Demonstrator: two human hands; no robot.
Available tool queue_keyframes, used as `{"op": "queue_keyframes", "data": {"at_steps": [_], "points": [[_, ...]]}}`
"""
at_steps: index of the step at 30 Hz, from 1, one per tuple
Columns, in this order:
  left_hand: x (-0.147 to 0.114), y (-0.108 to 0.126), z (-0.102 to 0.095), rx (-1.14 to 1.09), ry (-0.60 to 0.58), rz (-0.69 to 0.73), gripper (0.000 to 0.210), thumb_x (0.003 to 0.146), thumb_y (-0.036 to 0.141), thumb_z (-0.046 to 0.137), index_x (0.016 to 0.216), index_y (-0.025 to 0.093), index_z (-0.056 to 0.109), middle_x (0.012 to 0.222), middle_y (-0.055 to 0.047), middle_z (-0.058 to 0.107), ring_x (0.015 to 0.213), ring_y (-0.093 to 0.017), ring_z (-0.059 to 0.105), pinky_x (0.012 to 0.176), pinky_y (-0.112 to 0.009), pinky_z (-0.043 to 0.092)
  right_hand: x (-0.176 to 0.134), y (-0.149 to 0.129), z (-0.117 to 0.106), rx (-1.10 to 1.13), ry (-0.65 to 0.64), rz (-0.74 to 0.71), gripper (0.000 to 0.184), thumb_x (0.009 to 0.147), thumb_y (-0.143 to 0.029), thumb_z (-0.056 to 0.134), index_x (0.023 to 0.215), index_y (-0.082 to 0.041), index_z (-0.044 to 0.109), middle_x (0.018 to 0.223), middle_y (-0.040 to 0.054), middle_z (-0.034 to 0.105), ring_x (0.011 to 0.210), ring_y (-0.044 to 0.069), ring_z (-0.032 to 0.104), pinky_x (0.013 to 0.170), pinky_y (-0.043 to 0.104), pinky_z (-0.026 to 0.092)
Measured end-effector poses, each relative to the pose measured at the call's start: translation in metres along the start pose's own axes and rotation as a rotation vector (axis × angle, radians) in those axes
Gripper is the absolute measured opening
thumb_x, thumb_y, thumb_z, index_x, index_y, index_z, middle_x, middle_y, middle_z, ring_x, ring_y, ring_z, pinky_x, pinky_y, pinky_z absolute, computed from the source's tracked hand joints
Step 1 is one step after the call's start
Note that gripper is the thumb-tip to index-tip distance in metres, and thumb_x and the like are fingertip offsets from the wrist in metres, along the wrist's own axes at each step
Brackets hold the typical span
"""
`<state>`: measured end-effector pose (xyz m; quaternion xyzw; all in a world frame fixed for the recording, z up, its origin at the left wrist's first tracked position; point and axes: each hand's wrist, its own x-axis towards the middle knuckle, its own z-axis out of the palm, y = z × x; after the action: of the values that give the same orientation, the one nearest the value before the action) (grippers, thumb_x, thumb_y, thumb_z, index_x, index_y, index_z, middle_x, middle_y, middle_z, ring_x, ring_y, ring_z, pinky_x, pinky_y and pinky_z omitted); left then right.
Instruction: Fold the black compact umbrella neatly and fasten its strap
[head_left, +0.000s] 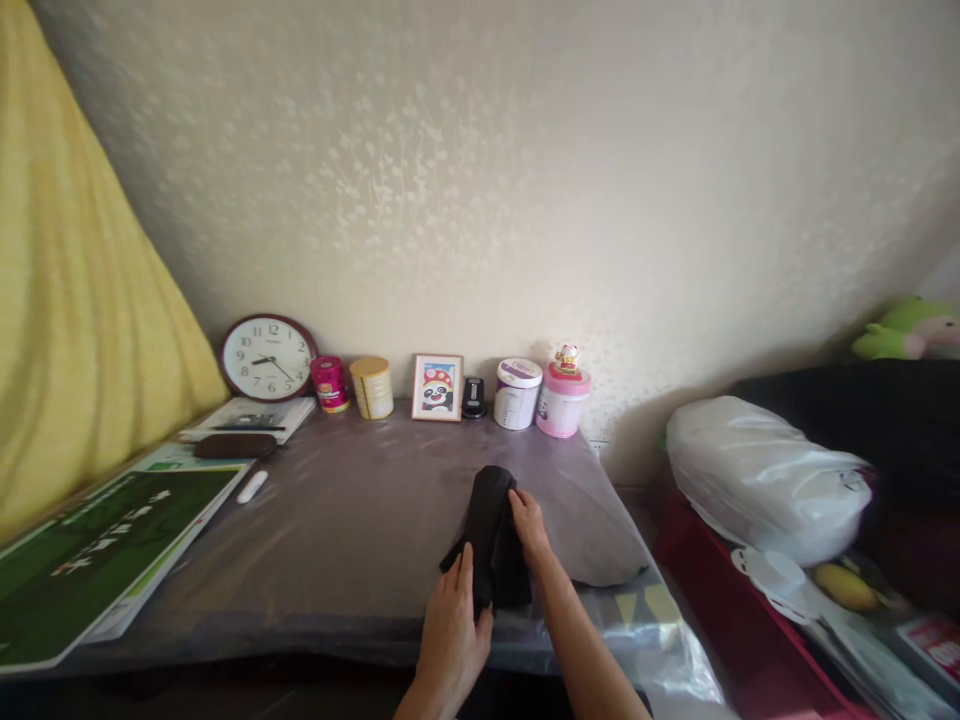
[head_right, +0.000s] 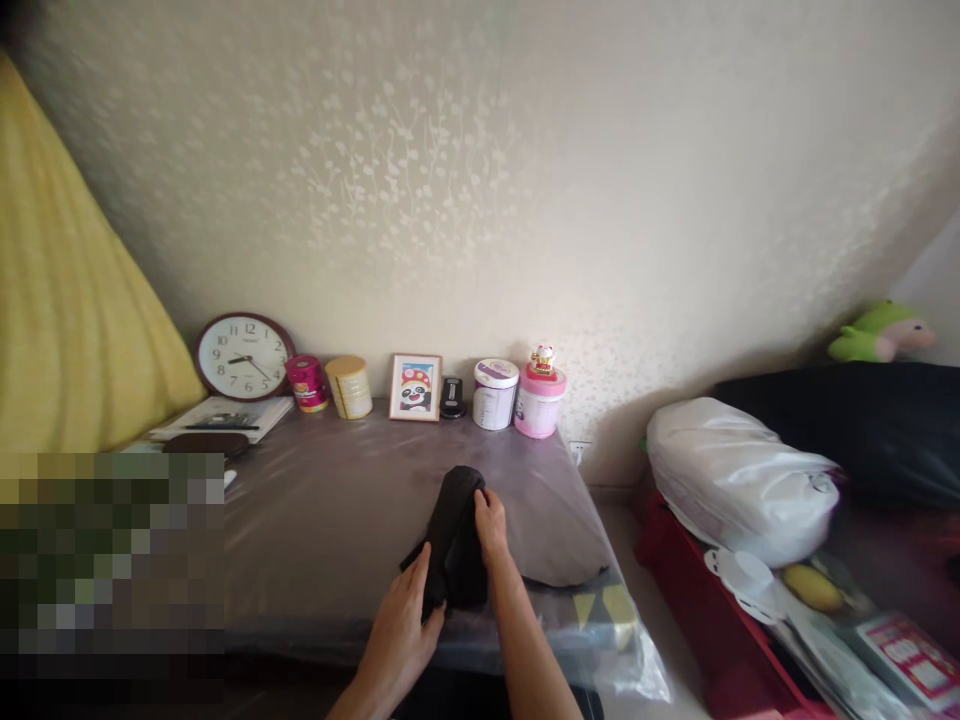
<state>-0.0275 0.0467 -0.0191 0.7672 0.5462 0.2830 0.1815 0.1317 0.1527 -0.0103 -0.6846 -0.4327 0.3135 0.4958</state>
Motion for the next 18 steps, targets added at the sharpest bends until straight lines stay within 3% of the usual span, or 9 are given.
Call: {"op": "queue_keyframes", "data": {"at_steps": [7, 13, 18], "points": [[-0.004, 0.019, 0.002, 0.253, 0.003, 0.007, 0.071, 0.067, 0.004, 0.039, 0.136, 0.005, 0.024, 0.132, -0.020, 0.044, 0.115, -0.028, 0.047, 0.097, -0.042, 0.039, -0.013, -0.016, 0.024, -0.185, 0.110, 0.007, 0.056, 0.080, -0.042, 0.043, 0.122, -0.005, 0.047, 0.124, 0.0214, 0.053, 0.118, 0.029, 0.048, 0.096, 0.037, 0.038], [-0.001, 0.042, 0.004, 0.427, -0.039, -0.040, 0.064, 0.070, -0.005, 0.031, 0.133, 0.003, 0.033, 0.130, -0.025, 0.044, 0.114, -0.031, 0.049, 0.096, -0.044, 0.040, -0.021, -0.024, 0.029, -0.317, 0.136, -0.045, 0.067, 0.076, -0.041, 0.050, 0.126, 0.001, 0.038, 0.125, 0.0272, 0.049, 0.119, 0.033, 0.046, 0.095, 0.038, 0.039], [-0.003, 0.030, -0.003, 0.206, -0.113, -0.016, 0.068, 0.069, 0.004, 0.041, 0.136, 0.004, 0.026, 0.137, -0.024, 0.037, 0.121, -0.032, 0.043, 0.099, -0.045, 0.037, -0.024, -0.025, 0.031, -0.400, 0.153, -0.053, 0.066, 0.077, -0.037, 0.047, 0.127, 0.005, 0.036, 0.124, 0.0299, 0.048, 0.117, 0.035, 0.047, 0.094, 0.040, 0.039]]}}
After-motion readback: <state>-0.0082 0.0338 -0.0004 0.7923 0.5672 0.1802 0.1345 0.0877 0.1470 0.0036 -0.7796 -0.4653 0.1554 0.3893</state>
